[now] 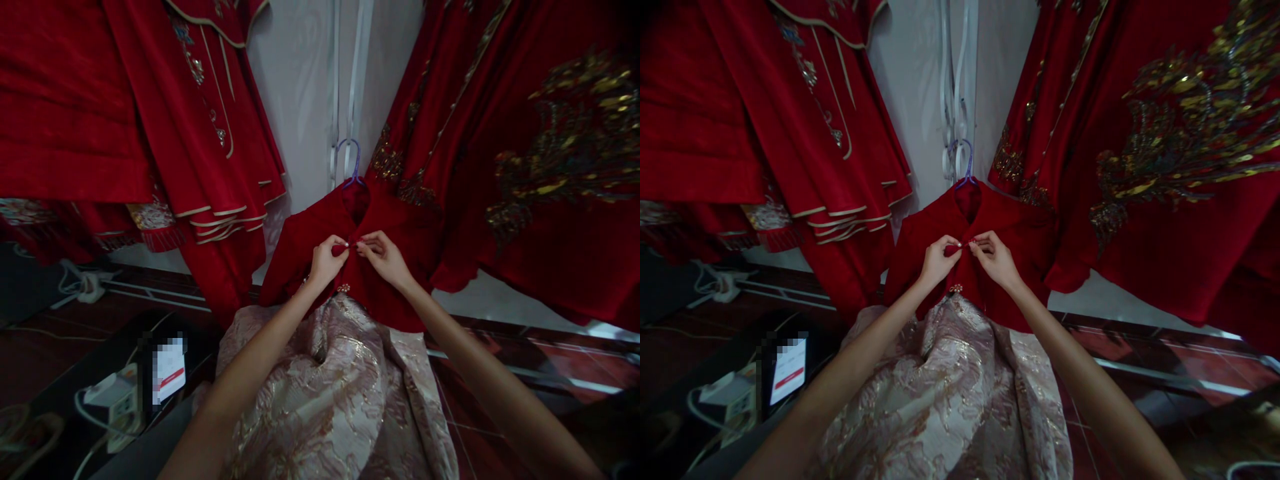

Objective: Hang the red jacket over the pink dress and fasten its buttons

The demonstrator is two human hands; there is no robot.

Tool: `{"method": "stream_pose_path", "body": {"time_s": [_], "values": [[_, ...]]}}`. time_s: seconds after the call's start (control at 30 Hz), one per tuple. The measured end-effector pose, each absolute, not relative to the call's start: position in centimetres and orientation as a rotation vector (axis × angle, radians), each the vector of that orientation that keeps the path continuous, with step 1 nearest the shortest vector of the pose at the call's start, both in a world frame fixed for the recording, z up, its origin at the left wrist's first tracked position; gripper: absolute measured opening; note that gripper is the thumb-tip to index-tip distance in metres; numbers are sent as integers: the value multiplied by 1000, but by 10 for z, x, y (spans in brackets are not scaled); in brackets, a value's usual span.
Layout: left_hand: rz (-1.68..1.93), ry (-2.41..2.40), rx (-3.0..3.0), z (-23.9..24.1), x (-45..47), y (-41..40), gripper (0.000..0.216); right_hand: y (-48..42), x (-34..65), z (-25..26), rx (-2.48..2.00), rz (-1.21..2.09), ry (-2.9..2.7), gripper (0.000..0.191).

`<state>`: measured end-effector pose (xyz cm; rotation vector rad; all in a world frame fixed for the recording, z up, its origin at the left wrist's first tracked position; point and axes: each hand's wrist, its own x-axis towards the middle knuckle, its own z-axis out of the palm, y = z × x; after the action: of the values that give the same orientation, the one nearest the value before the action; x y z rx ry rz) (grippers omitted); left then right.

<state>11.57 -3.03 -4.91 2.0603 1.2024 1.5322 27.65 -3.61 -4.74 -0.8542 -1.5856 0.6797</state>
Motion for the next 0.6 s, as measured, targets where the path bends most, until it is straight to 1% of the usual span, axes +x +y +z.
{"method": "stream_pose_path", "body": {"time_s": [0.3,0.47,0.6], "values": [[1308,1288,2433,-34,117,-46,17,-49,279,-41,-888,561,-1584,29],[1180,1190,2592,-23,115,-50,15,-53,279,-35,-912,482,-1599,26],[1096,1165,2644,-14,113,-54,20,-53,278,-33,-921,429,-1603,24]]}}
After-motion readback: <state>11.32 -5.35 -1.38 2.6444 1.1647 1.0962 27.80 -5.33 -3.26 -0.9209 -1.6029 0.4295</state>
